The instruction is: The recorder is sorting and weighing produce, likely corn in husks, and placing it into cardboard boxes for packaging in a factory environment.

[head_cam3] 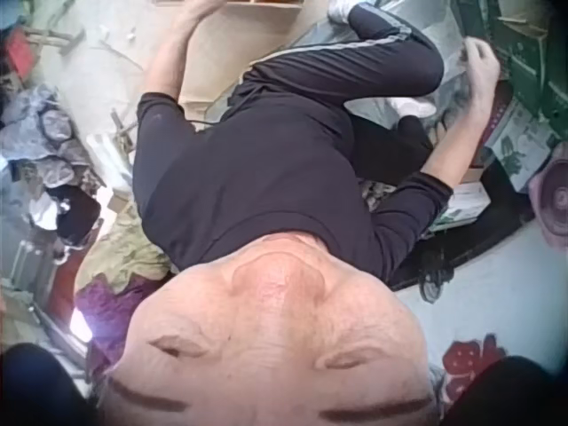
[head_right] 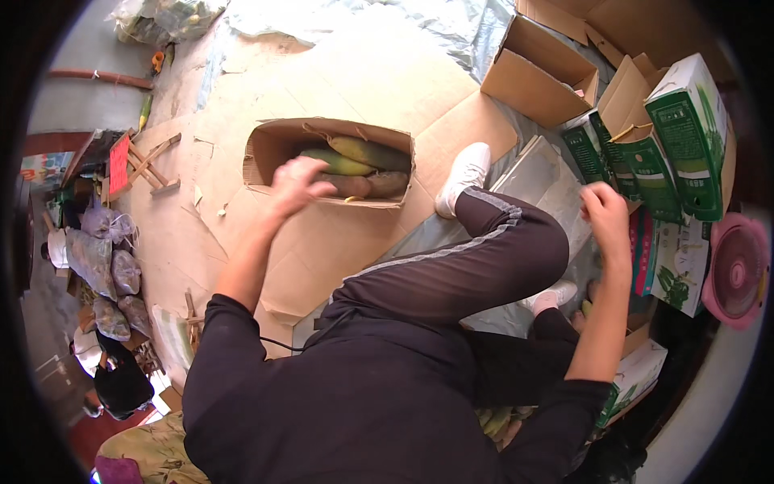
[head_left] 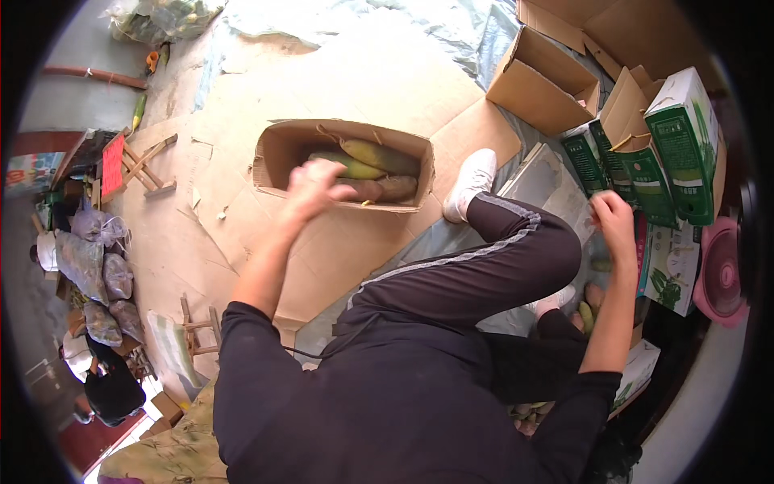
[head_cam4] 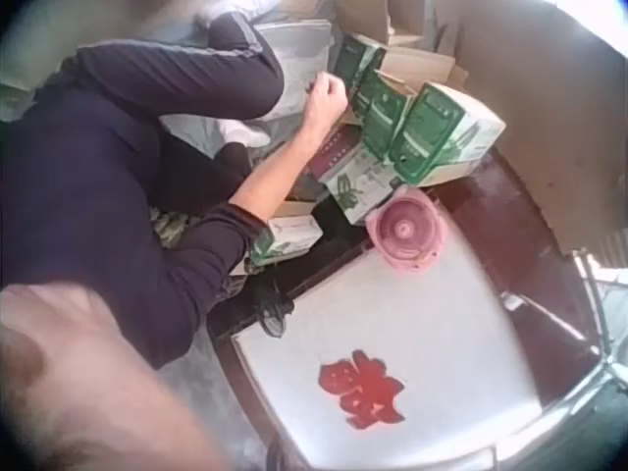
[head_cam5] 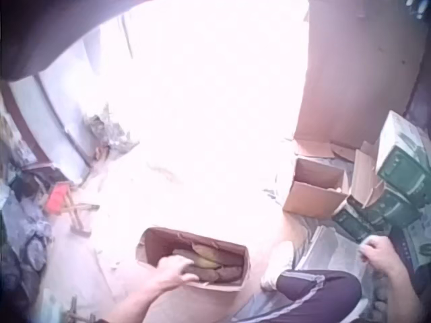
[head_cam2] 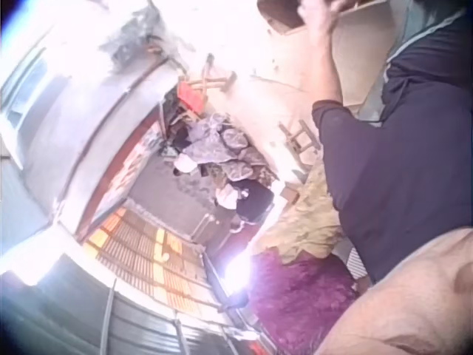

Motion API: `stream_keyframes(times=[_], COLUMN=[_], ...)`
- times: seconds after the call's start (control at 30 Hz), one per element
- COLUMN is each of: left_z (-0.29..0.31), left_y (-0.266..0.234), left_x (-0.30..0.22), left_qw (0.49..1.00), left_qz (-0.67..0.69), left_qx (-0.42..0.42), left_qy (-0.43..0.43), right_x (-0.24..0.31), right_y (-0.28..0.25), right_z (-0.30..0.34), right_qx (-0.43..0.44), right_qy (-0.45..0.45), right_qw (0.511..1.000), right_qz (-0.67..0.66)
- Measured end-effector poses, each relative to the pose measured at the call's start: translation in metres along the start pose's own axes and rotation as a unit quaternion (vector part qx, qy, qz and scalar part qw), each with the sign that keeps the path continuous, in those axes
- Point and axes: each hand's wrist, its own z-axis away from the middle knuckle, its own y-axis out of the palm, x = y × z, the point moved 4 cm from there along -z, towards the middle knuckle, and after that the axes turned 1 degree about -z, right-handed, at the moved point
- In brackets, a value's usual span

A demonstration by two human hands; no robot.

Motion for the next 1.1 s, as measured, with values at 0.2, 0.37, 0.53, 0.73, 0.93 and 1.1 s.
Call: stream_keyframes(times=[0.2,0.37,0.53,0.73,0.93,1.1], left_z=[0.010,0.013,0.032,0.102,0.111,0.075], left_y=[0.062,0.064,0.054,0.063,0.046,0.010], left_x=[-0.054,-0.047,-0.023,0.032,0.017,-0.038], left_qw=[0.971,0.978,0.960,0.934,0.930,0.878], left_qz=[-0.052,-0.069,-0.124,-0.186,-0.210,-0.201], left_qx=[0.228,0.174,0.216,0.285,0.286,0.433], left_qy=[0.038,0.086,0.127,0.109,0.092,0.022], right_x=[-0.127,-0.199,-0.219,-0.205,-0.189,-0.179], right_y=[-0.049,-0.046,-0.034,-0.027,-0.012,-0.026], right_z=[0.061,0.091,0.100,0.098,0.092,0.103], right_qx=[-0.033,-0.046,-0.034,-0.042,-0.039,-0.032], right_qy=[0.124,0.215,0.229,0.162,0.128,0.112], right_qw=[0.991,0.974,0.968,0.978,0.982,0.987], right_qz=[-0.041,-0.059,-0.100,-0.125,-0.131,-0.113])
